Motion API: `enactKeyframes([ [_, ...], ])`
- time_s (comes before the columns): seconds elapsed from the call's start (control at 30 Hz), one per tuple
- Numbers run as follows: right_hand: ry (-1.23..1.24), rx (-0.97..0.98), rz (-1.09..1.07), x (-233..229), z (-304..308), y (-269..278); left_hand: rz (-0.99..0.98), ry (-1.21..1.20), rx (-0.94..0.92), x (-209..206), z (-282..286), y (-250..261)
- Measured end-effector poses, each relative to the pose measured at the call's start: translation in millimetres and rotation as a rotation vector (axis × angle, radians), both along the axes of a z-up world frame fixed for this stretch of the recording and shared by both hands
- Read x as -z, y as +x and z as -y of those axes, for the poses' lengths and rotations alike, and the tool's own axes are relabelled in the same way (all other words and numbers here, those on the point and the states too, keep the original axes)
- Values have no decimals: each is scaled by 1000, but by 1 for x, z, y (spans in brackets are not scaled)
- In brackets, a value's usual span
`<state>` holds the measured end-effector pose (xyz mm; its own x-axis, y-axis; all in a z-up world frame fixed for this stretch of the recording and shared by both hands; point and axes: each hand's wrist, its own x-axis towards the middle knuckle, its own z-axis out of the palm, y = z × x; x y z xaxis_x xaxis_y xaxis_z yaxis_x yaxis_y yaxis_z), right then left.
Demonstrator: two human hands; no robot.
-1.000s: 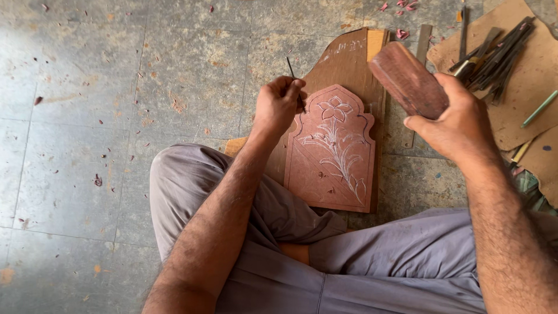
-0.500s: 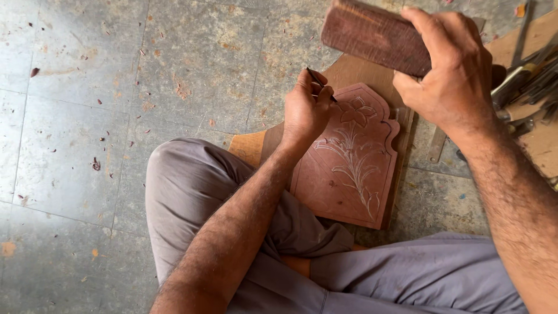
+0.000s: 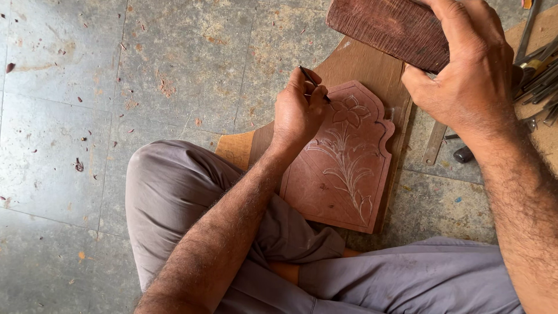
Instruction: The person carves a floral pattern into a wooden piece using a small chisel and a mallet while sitting on the floor.
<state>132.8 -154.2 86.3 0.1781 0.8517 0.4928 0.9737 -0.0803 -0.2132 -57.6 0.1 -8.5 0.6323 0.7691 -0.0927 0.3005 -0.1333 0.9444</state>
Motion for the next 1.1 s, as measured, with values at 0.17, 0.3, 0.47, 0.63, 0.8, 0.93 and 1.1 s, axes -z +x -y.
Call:
enactKeyframes([
  [0.17,-27,18,-15,-4,-1,-6,-7,17,8,-3,1,-1],
  [0.3,-2,-21,-64,-1,-5,-12,-27,66,10,-6,4,0],
  [0.47,-18,16,85,9,-20,-22,-57,175,14,-6,12,0],
  [0.63,17,-29,-62,12,-15,-24,-81,225,55,0,6,4],
  [0.8,-9,17,75,7,-17,-21,-65,193,103,0,-1,6],
  [0.93,-116,145,375,1,-15,-20,-104,185,146,-2,-8,11],
  [1.1,-66,28,-18,9,-14,-17,-97,112,188,-5,-15,13],
])
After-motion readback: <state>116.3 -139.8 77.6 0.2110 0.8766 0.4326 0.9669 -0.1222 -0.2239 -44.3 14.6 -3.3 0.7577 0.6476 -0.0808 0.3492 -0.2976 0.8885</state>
